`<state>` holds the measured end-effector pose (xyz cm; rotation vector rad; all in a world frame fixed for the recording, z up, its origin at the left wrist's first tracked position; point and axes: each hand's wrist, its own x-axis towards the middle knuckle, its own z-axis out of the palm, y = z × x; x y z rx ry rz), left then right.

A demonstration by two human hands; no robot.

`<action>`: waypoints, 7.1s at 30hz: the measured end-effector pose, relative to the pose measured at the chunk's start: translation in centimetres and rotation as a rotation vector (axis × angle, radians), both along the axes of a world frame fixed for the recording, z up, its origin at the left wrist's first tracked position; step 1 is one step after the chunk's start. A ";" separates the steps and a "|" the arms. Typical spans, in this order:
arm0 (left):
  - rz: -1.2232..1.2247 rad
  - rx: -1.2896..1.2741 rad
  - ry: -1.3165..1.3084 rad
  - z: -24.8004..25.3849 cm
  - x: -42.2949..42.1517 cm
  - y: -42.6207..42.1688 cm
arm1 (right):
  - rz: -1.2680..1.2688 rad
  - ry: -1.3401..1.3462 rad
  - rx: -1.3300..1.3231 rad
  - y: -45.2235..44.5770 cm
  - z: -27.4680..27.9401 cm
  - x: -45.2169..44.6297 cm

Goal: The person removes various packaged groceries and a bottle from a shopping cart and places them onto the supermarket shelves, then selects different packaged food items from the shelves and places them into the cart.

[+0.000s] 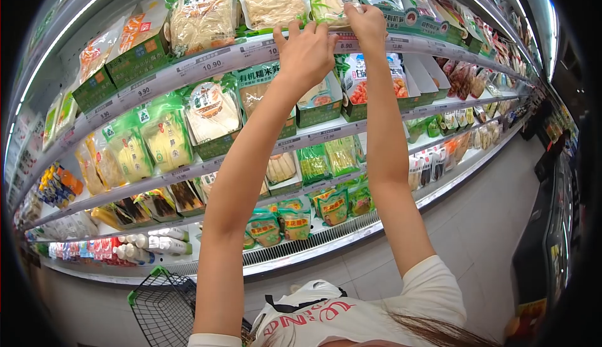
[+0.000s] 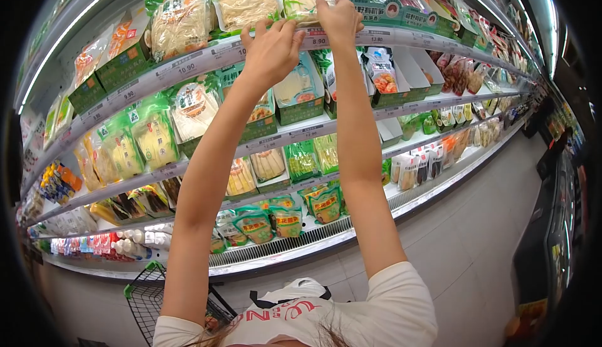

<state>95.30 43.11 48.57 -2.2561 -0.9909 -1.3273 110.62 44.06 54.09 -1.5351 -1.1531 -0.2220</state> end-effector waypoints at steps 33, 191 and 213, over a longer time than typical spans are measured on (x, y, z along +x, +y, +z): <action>0.181 -0.350 -2.386 -38.4 -35.4 -39.7 | 1.677 0.688 -1.327 -26.4 -45.0 -44.9; 0.527 0.890 -3.045 -73.7 -85.3 -49.1 | 1.632 -0.860 -1.826 -36.8 -74.6 -106.5; 0.367 -0.075 -3.033 -77.5 -84.5 -51.6 | 2.388 -1.205 -1.230 -35.1 -68.9 -104.0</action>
